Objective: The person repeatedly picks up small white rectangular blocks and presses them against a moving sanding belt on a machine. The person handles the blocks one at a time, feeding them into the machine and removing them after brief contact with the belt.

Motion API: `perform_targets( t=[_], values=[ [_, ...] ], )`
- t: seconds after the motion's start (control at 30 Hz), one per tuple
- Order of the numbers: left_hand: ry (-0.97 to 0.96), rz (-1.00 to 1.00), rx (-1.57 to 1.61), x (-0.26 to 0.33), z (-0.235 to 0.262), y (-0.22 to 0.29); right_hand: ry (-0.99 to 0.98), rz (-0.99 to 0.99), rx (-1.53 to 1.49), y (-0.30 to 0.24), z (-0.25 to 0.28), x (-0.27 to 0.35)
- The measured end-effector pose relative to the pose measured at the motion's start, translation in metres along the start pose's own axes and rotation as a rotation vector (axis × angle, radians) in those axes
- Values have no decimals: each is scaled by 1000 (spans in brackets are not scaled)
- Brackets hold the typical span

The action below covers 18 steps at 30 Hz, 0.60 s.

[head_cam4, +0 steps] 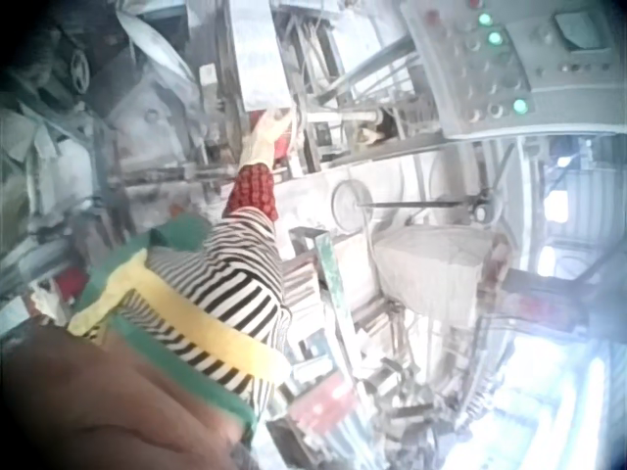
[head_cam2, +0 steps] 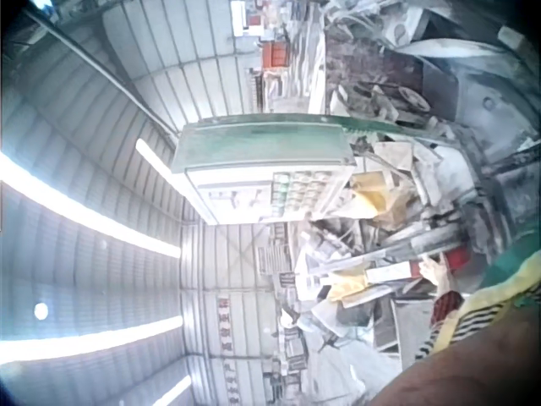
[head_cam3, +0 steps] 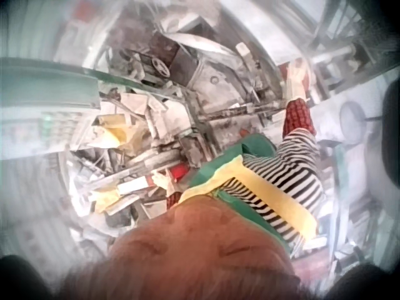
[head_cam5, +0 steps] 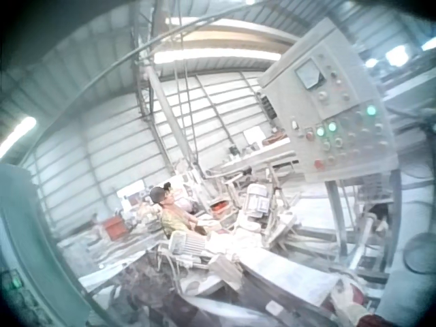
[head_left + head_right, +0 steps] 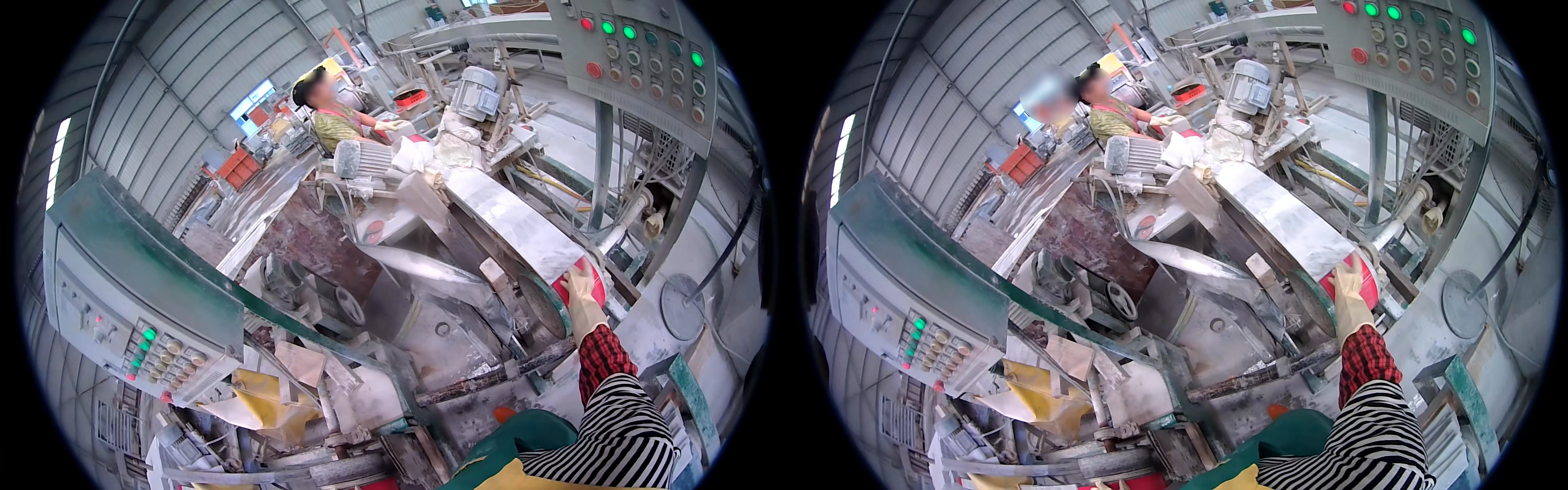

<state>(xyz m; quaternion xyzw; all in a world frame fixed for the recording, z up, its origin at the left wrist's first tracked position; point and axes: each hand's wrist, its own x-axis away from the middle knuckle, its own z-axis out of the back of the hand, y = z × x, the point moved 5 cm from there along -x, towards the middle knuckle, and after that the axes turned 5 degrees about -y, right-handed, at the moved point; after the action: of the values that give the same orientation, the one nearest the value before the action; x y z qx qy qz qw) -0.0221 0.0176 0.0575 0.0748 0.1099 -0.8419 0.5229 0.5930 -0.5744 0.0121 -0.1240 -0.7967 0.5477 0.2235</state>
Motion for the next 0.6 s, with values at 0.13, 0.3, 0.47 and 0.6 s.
perform_targets(
  t=[0.13, 0.3, 0.47, 0.6],
  values=[
    [-3, -10, 1, 0, 27, 21, -61, -172, -310, 19, -7, -5],
    [6, 133, -8, -7, 59, 42, -228, -15, -178, 34, -18, 15],
    [73, 80, 10, -44, 70, 43, -299, -189, -39, 130, -28, 102],
    [-8, 98, 10, -49, 65, 29, -415, -342, 472, 195, 0, 166]
  ],
)
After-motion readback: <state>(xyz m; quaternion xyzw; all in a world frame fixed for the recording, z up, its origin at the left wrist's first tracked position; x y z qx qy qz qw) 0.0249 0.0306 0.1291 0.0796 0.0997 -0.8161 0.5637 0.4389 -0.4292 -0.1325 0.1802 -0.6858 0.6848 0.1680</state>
